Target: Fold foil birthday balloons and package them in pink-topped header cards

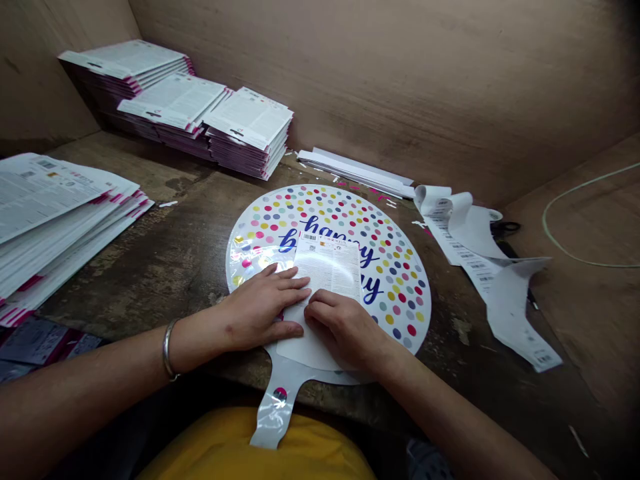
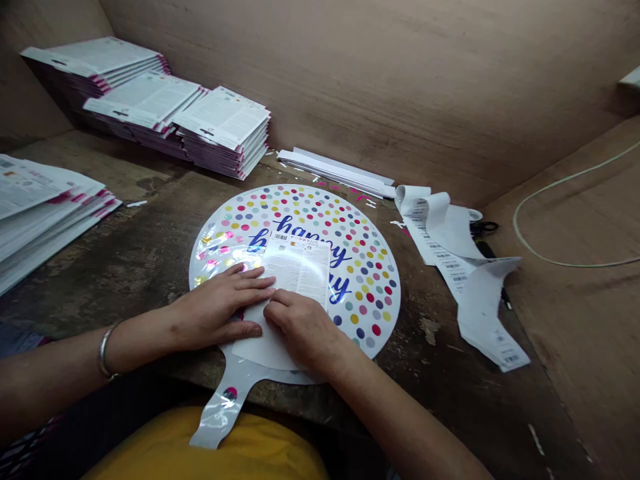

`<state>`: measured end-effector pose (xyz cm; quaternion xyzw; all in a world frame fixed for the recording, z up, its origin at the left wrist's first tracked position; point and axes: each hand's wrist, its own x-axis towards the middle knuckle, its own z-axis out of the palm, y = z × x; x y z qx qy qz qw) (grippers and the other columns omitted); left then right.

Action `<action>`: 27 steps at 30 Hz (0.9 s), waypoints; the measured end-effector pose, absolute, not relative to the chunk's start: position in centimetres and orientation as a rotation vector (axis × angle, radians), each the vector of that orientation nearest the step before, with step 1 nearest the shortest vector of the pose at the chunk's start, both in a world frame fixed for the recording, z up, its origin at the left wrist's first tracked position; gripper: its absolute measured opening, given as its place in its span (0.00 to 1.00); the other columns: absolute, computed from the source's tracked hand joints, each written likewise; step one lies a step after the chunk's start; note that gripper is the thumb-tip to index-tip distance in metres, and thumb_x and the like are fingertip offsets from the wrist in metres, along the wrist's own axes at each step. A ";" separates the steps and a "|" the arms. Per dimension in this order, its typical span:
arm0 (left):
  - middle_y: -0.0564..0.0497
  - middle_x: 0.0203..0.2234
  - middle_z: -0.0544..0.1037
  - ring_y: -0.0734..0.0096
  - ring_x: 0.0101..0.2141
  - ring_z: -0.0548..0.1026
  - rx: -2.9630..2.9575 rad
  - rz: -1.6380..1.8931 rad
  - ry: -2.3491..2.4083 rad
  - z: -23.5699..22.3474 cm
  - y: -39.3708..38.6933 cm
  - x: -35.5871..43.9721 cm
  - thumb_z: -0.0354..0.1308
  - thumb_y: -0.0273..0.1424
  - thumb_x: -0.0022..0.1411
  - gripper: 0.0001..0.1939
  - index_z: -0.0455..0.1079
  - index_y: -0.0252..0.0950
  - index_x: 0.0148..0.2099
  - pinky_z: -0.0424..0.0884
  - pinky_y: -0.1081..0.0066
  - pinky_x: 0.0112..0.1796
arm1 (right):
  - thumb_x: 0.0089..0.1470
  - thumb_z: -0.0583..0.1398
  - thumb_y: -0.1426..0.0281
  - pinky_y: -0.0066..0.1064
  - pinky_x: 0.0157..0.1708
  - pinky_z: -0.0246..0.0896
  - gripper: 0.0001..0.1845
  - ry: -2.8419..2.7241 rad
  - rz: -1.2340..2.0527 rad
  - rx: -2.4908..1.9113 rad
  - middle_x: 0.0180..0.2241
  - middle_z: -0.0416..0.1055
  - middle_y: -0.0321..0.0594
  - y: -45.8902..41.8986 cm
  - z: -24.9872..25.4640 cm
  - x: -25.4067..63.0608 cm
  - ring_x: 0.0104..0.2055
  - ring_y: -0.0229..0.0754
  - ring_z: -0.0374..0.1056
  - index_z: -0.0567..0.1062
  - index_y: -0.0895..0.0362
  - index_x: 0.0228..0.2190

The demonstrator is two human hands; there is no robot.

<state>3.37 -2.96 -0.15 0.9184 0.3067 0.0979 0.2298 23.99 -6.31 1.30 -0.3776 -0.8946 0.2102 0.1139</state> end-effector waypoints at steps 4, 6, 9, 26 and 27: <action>0.48 0.60 0.62 0.53 0.62 0.54 2.516 0.279 0.846 -0.3 -2.9 3.2 0.55 0.47 0.59 0.31 0.59 0.42 0.62 0.45 0.49 0.59 | 0.59 0.51 0.74 0.33 0.37 0.61 0.06 -2.523 0.695 -1.167 0.34 0.65 0.43 -7.0 1.9 24.6 0.36 0.42 0.62 0.66 0.57 0.31; 0.48 0.61 0.61 0.53 0.62 0.54 2.508 0.280 0.853 -0.3 -2.9 3.1 0.55 0.47 0.59 0.31 0.58 0.43 0.62 0.45 0.48 0.59 | 0.60 0.50 0.72 0.32 0.34 0.61 0.06 -2.291 0.951 -1.252 0.32 0.64 0.40 -7.8 3.0 26.6 0.34 0.40 0.61 0.64 0.55 0.31; 0.49 0.61 0.61 0.53 0.62 0.53 2.507 0.267 0.856 -0.3 -3.0 3.0 0.55 0.46 0.59 0.31 0.58 0.42 0.62 0.45 0.48 0.59 | 0.62 0.48 0.66 0.29 0.29 0.62 0.08 -1.975 1.245 -1.424 0.32 0.64 0.37 -9.1 4.7 30.3 0.30 0.38 0.62 0.65 0.54 0.37; 0.48 0.61 0.61 0.54 0.62 0.54 2.562 0.266 0.896 -0.2 -2.5 2.8 0.54 0.45 0.61 0.29 0.58 0.42 0.62 0.49 0.49 0.58 | 0.55 0.58 0.63 0.35 0.37 0.71 0.12 -2.150 0.954 -1.821 0.39 0.76 0.43 -15.8 7.6 36.0 0.39 0.47 0.73 0.76 0.51 0.40; 0.47 0.60 0.62 0.53 0.61 0.55 2.567 0.276 0.895 -0.3 -2.4 3.2 0.54 0.45 0.61 0.29 0.58 0.41 0.62 0.50 0.49 0.58 | 0.56 0.58 0.64 0.40 0.44 0.69 0.14 -2.148 0.721 -1.864 0.44 0.74 0.45 -15.9 7.0 35.6 0.45 0.49 0.71 0.74 0.52 0.44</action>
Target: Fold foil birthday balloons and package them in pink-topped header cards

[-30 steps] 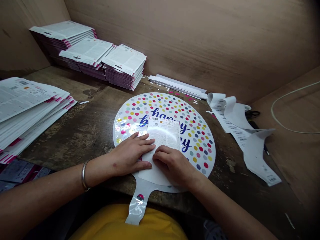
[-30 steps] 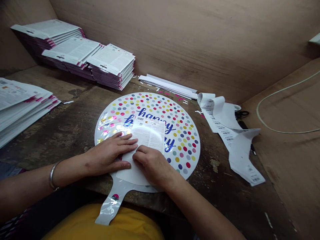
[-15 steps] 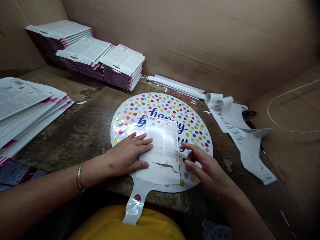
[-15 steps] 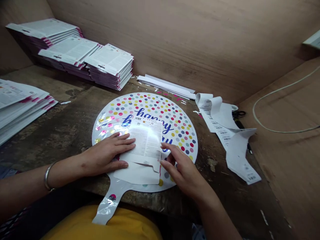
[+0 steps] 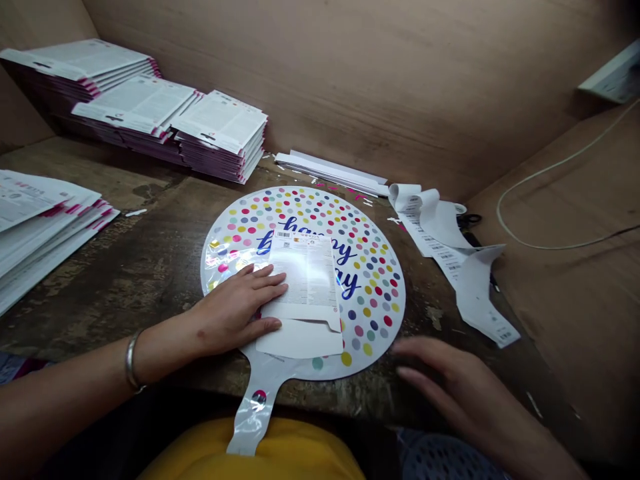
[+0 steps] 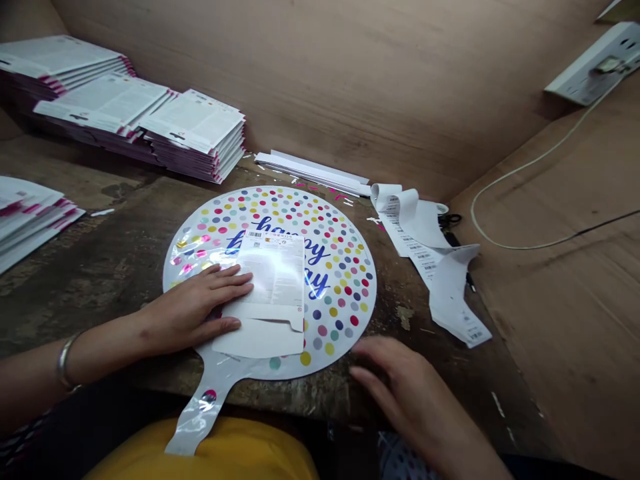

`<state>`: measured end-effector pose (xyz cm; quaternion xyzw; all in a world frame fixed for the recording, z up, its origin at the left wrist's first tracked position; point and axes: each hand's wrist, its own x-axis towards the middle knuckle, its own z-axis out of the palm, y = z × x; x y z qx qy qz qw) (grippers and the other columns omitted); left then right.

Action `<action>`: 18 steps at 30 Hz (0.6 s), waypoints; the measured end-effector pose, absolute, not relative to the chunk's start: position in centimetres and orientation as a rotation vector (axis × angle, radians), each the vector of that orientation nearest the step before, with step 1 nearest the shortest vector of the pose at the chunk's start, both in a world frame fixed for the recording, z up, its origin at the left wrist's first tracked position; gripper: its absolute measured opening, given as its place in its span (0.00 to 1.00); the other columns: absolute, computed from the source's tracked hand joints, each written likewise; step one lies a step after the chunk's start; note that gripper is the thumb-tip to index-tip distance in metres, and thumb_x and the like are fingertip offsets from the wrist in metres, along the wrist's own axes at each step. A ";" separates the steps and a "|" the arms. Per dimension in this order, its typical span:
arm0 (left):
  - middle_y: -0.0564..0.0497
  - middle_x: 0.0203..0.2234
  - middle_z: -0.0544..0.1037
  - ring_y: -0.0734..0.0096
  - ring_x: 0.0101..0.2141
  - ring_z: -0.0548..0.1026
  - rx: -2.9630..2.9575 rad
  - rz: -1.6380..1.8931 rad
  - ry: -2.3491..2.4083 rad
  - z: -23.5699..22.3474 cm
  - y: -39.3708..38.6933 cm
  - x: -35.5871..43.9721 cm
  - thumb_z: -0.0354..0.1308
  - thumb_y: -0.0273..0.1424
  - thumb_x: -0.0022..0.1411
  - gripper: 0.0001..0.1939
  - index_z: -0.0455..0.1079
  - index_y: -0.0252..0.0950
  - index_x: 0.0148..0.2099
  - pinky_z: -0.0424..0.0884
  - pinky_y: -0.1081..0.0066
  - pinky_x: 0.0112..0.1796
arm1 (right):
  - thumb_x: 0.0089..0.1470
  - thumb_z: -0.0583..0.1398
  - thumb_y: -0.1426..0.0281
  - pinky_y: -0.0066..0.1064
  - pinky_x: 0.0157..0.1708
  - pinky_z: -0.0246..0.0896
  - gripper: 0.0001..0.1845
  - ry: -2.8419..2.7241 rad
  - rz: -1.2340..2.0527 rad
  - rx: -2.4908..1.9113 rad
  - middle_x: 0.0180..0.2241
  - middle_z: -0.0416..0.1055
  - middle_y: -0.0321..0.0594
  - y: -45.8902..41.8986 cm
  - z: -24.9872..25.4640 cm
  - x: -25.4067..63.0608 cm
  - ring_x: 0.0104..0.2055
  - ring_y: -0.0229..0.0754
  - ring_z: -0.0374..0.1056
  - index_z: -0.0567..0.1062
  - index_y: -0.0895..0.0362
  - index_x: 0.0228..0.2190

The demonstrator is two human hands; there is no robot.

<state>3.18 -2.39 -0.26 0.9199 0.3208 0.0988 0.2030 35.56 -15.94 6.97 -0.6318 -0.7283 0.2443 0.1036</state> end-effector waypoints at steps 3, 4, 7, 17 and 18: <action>0.45 0.60 0.62 0.52 0.61 0.56 2.573 0.313 0.886 -0.5 -2.0 4.2 0.55 0.44 0.60 0.29 0.59 0.40 0.61 0.50 0.49 0.58 | 0.55 0.59 0.66 0.49 0.58 0.54 0.25 -2.233 0.349 -1.760 0.59 0.60 0.48 -14.6 4.2 31.8 0.61 0.52 0.54 0.65 0.55 0.54; 0.45 0.60 0.62 0.52 0.61 0.56 2.572 0.319 0.883 -0.5 -2.0 4.4 0.55 0.43 0.60 0.29 0.59 0.40 0.61 0.50 0.48 0.58 | 0.54 0.60 0.66 0.49 0.60 0.52 0.29 -2.296 0.355 -1.712 0.61 0.56 0.47 -13.9 3.4 30.4 0.63 0.53 0.50 0.62 0.55 0.56; 0.44 0.60 0.62 0.51 0.61 0.55 2.590 0.311 0.864 -0.3 -2.0 4.2 0.55 0.45 0.60 0.31 0.58 0.41 0.62 0.49 0.47 0.58 | 0.53 0.61 0.63 0.49 0.59 0.54 0.33 -2.399 0.401 -1.635 0.59 0.60 0.47 -12.3 1.8 28.2 0.64 0.53 0.48 0.60 0.58 0.58; 0.43 0.42 0.73 0.62 0.45 0.70 2.717 0.435 0.591 0.6 -5.1 5.6 0.47 0.26 0.65 0.11 0.69 0.34 0.46 0.69 0.64 0.44 | 0.59 0.54 0.67 0.50 0.58 0.55 0.17 -2.438 0.203 -1.550 0.56 0.64 0.49 -12.3 1.0 28.3 0.62 0.55 0.53 0.69 0.61 0.48; 0.43 0.41 0.73 0.62 0.44 0.70 2.725 0.440 0.608 0.5 -5.3 5.6 0.45 0.24 0.66 0.12 0.70 0.34 0.45 0.70 0.64 0.43 | 0.58 0.56 0.66 0.51 0.58 0.55 0.16 -2.432 0.208 -1.539 0.56 0.64 0.49 -12.4 0.9 28.2 0.62 0.55 0.52 0.70 0.61 0.47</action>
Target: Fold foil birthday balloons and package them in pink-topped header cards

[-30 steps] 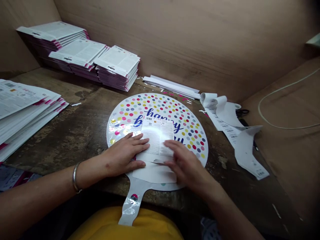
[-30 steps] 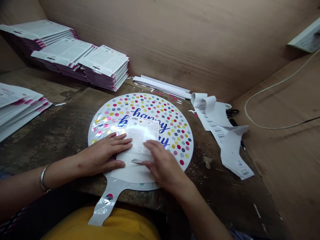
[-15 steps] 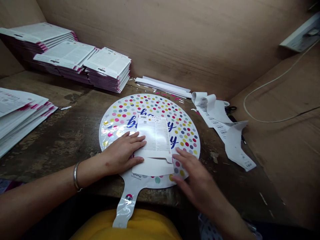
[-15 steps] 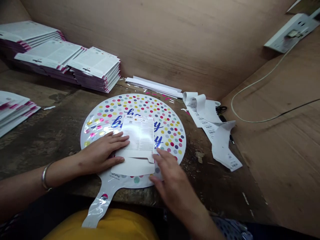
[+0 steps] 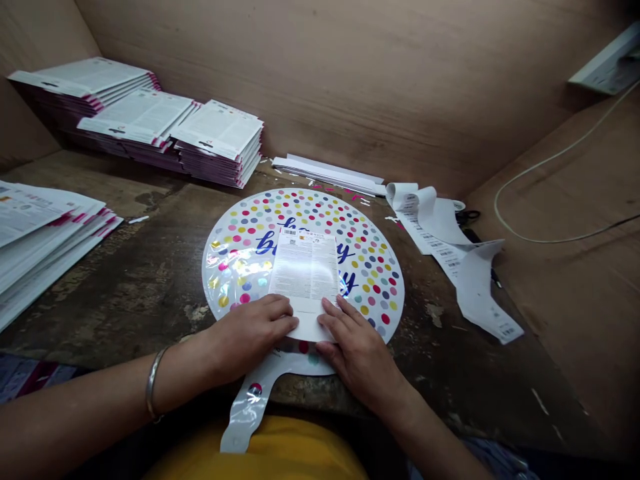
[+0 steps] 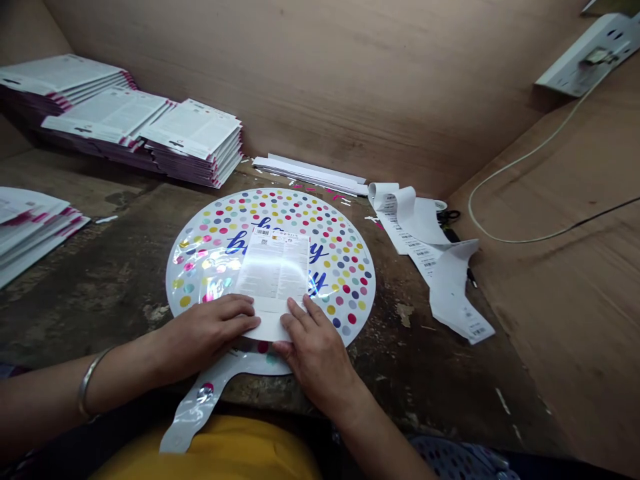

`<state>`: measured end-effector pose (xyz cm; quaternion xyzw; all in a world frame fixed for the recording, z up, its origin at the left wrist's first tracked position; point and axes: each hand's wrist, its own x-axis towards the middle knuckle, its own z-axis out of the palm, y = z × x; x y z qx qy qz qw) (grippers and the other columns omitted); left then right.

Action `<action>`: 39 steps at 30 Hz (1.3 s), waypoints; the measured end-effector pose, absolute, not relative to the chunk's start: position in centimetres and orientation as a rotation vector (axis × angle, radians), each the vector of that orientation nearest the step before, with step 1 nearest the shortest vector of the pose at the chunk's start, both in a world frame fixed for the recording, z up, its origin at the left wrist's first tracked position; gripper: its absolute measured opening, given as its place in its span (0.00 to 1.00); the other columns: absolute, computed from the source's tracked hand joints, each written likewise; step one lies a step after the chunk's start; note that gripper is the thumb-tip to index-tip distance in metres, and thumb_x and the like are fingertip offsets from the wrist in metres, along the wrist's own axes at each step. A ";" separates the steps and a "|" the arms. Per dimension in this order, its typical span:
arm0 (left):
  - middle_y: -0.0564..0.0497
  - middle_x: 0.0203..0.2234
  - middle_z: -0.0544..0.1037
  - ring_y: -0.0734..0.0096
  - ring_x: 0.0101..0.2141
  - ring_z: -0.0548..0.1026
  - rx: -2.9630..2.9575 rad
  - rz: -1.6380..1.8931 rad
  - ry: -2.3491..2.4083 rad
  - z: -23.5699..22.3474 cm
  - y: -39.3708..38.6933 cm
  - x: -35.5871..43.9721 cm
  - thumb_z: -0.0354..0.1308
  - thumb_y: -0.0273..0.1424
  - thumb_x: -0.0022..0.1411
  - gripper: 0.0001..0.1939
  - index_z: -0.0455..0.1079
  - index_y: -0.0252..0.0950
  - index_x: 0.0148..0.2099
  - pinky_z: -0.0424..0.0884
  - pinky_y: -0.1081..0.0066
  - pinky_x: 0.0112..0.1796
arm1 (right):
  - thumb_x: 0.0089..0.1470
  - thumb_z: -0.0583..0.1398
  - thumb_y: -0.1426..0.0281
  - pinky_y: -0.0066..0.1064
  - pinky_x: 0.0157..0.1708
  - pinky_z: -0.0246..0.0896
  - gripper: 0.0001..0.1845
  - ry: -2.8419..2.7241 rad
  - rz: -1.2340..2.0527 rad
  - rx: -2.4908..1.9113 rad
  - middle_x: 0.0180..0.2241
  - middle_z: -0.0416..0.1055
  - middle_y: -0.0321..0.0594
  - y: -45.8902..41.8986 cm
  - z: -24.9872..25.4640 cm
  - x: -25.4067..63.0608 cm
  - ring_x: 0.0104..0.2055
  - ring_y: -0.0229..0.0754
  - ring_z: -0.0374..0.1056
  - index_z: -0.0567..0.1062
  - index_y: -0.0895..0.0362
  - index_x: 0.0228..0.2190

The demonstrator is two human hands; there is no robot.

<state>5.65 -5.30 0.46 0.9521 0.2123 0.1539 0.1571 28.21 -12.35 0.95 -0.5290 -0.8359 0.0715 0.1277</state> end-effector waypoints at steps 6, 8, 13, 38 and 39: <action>0.45 0.39 0.74 0.63 0.42 0.71 2.655 0.383 0.719 0.4 -5.9 5.5 0.45 0.25 0.66 0.12 0.71 0.34 0.43 0.70 0.66 0.42 | 0.55 0.58 0.73 0.48 0.55 0.57 0.12 -2.319 0.322 -1.476 0.52 0.67 0.44 -12.1 1.1 27.9 0.58 0.51 0.55 0.72 0.55 0.42; 0.46 0.37 0.74 0.64 0.40 0.71 2.586 0.418 0.786 0.5 -5.9 5.5 0.46 0.26 0.66 0.11 0.71 0.35 0.40 0.69 0.66 0.41 | 0.55 0.57 0.75 0.44 0.51 0.60 0.08 -2.203 0.349 -1.498 0.45 0.70 0.43 -11.7 1.0 27.7 0.52 0.48 0.60 0.74 0.55 0.36; 0.48 0.30 0.73 0.62 0.34 0.70 2.358 0.401 1.200 1.1 -5.4 5.6 0.50 0.33 0.65 0.08 0.68 0.37 0.38 0.68 0.62 0.36 | 0.59 0.54 0.66 0.40 0.38 0.61 0.12 -2.021 0.286 -1.840 0.31 0.67 0.43 -10.5 1.0 27.1 0.37 0.46 0.62 0.69 0.56 0.25; 0.42 0.50 0.68 0.55 0.51 0.66 2.330 0.560 1.329 0.4 -5.3 5.9 0.56 0.30 0.60 0.23 0.59 0.37 0.57 0.65 0.55 0.51 | 0.43 0.64 0.56 0.47 0.42 0.61 0.31 -1.596 0.180 -2.235 0.43 0.68 0.57 -8.8 1.9 24.5 0.46 0.61 0.65 0.68 0.62 0.45; 0.42 0.50 0.68 0.55 0.51 0.66 2.322 0.558 1.331 0.4 -5.3 5.9 0.56 0.29 0.59 0.23 0.59 0.37 0.57 0.65 0.55 0.51 | 0.44 0.63 0.56 0.48 0.42 0.61 0.30 -1.616 0.182 -2.254 0.42 0.68 0.58 -8.8 2.0 24.5 0.46 0.62 0.66 0.68 0.63 0.44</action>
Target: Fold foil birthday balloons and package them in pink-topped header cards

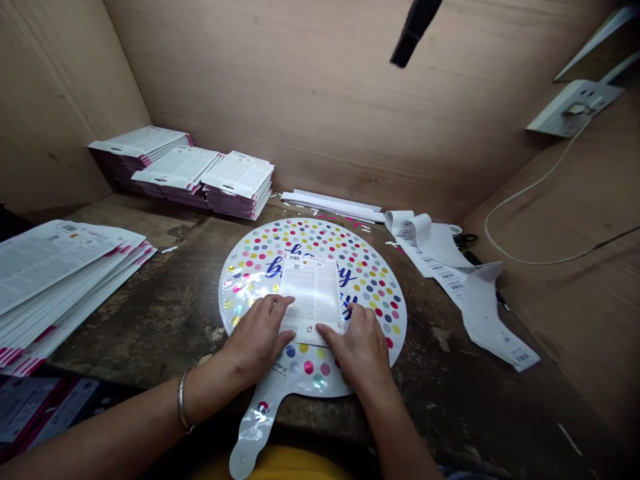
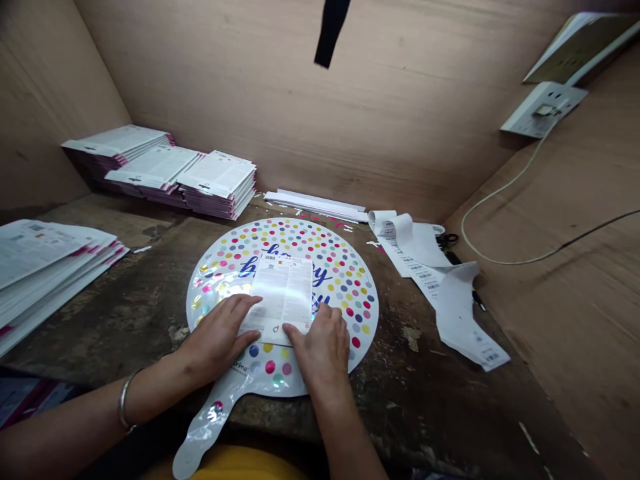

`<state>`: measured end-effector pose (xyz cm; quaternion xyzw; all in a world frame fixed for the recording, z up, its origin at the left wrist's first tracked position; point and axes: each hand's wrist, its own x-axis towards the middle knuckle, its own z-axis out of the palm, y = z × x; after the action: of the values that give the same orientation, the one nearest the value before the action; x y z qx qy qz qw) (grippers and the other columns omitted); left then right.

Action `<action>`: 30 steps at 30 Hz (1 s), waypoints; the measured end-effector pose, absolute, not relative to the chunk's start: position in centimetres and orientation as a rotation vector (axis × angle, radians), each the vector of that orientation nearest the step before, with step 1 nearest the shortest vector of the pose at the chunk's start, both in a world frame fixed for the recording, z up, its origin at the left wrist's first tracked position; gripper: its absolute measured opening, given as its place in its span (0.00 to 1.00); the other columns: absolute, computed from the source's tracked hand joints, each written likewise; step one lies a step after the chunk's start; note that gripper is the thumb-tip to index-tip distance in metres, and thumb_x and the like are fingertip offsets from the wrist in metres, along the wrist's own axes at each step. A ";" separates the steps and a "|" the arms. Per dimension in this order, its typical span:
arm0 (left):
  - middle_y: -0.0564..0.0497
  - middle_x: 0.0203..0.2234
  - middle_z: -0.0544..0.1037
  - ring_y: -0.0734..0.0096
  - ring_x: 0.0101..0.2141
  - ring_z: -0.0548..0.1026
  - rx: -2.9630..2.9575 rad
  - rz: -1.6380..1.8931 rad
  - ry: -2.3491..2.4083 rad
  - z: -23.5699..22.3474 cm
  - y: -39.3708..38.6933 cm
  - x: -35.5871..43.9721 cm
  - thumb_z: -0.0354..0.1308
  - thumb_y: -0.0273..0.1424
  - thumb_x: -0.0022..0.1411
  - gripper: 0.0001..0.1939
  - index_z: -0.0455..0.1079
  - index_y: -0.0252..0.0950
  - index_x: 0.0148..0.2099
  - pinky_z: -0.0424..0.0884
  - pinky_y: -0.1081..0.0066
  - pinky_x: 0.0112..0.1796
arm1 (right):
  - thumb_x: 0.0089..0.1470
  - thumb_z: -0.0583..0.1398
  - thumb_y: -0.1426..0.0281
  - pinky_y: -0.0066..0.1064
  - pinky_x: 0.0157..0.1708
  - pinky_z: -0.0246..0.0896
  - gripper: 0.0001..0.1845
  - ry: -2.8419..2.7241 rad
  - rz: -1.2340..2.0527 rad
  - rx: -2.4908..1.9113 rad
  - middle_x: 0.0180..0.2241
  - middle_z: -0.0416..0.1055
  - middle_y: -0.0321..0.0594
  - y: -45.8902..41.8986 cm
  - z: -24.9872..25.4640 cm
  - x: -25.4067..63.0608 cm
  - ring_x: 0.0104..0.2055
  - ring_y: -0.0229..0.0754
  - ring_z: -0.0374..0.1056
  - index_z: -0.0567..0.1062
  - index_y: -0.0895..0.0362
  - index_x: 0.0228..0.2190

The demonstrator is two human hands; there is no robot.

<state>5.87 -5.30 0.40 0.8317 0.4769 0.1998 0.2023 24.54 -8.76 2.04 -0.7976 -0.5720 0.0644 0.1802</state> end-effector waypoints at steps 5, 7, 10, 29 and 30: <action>0.42 0.51 0.68 0.56 0.52 0.66 2.265 0.537 1.360 0.2 -5.6 6.1 0.56 0.27 0.57 0.26 0.59 0.37 0.58 0.64 0.56 0.52 | 0.44 0.63 0.60 0.46 0.35 0.65 0.15 -1.648 0.164 -2.177 0.34 0.70 0.52 -8.3 2.2 24.7 0.38 0.59 0.69 0.69 0.56 0.31; 0.42 0.52 0.67 0.55 0.53 0.65 2.242 0.535 1.376 0.1 -5.6 6.1 0.56 0.26 0.55 0.27 0.60 0.39 0.58 0.63 0.56 0.53 | 0.45 0.61 0.61 0.41 0.29 0.66 0.11 -1.571 0.280 -2.063 0.29 0.71 0.45 -8.2 1.9 24.8 0.32 0.53 0.71 0.66 0.53 0.27; 0.42 0.53 0.66 0.53 0.54 0.64 2.191 0.636 1.335 0.2 -5.3 5.7 0.58 0.26 0.52 0.31 0.58 0.41 0.59 0.62 0.54 0.54 | 0.50 0.57 0.61 0.34 0.22 0.65 0.09 -1.417 0.675 -1.800 0.23 0.72 0.36 -8.1 1.8 25.5 0.25 0.46 0.71 0.66 0.52 0.31; 0.43 0.45 0.76 0.68 0.31 0.77 0.766 0.875 0.908 2.4 -7.9 9.7 0.66 0.36 0.50 0.25 0.65 0.34 0.49 0.73 0.70 0.29 | 0.44 0.67 0.69 0.32 0.35 0.69 0.27 -0.467 1.383 -0.997 0.44 0.74 0.38 -12.4 2.8 23.4 0.40 0.41 0.71 0.69 0.51 0.48; 0.44 0.43 0.77 0.68 0.29 0.77 0.762 0.870 0.901 2.3 -8.0 9.8 0.66 0.36 0.50 0.26 0.65 0.34 0.49 0.72 0.70 0.28 | 0.44 0.67 0.70 0.31 0.36 0.69 0.28 -0.453 1.378 -0.978 0.44 0.74 0.38 -12.3 2.6 23.2 0.40 0.41 0.71 0.69 0.51 0.49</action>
<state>9.84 -7.97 2.34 0.3480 0.4112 0.3972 0.7430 23.20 -12.32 2.64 -0.4291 -0.1988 0.6045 0.6411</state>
